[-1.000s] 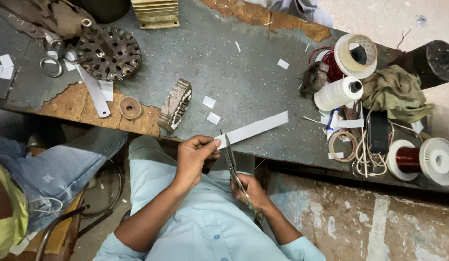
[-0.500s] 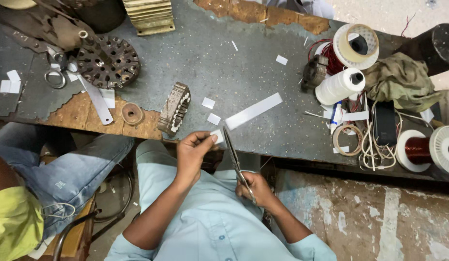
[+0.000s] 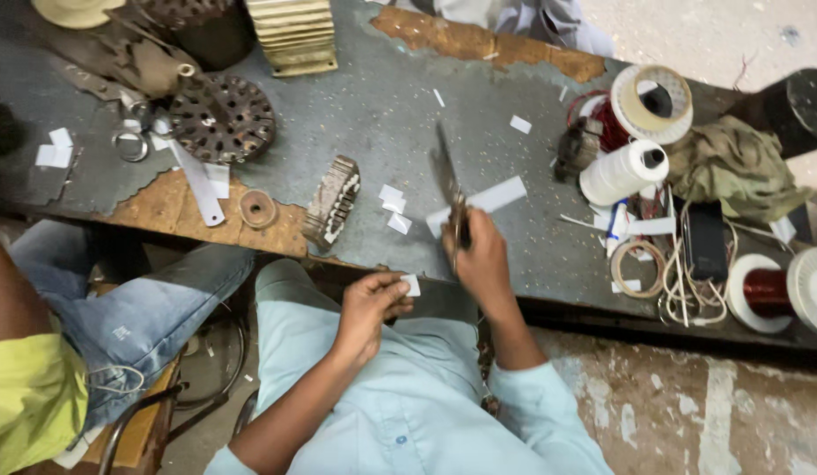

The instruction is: The person cuts small white rectangular pieces from a strip using scissors and inserts them into slots on a motor stator component. The person repeats this process multiple times, handling the stator and cutting pieces one at a time.

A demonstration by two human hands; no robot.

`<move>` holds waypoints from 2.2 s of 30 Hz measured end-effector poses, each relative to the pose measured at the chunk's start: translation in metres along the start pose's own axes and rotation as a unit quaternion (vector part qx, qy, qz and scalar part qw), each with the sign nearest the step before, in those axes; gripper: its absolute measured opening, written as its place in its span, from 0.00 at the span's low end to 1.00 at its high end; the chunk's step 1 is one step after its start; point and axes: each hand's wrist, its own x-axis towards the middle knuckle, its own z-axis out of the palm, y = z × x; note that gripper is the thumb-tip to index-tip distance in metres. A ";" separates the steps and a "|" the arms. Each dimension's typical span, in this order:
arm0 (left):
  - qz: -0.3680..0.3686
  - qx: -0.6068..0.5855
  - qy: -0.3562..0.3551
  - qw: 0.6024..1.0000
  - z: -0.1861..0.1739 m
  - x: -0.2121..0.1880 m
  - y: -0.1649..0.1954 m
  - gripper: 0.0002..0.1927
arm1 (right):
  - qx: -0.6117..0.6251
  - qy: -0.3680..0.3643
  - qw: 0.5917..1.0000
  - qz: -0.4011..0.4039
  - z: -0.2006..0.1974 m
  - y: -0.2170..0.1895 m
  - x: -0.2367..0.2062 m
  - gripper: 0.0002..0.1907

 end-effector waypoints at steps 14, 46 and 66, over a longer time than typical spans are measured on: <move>0.091 -0.008 0.045 0.995 -0.004 0.004 -0.007 0.07 | 0.242 -0.027 0.965 0.094 0.010 0.026 -0.115 0.10; 0.032 0.029 -0.032 0.999 0.014 0.028 0.010 0.06 | 0.269 -0.228 0.913 0.206 -0.001 0.050 -0.143 0.03; 0.315 0.437 -0.080 0.839 0.022 -0.004 0.022 0.13 | 0.073 0.002 0.997 0.036 -0.054 0.024 -0.089 0.14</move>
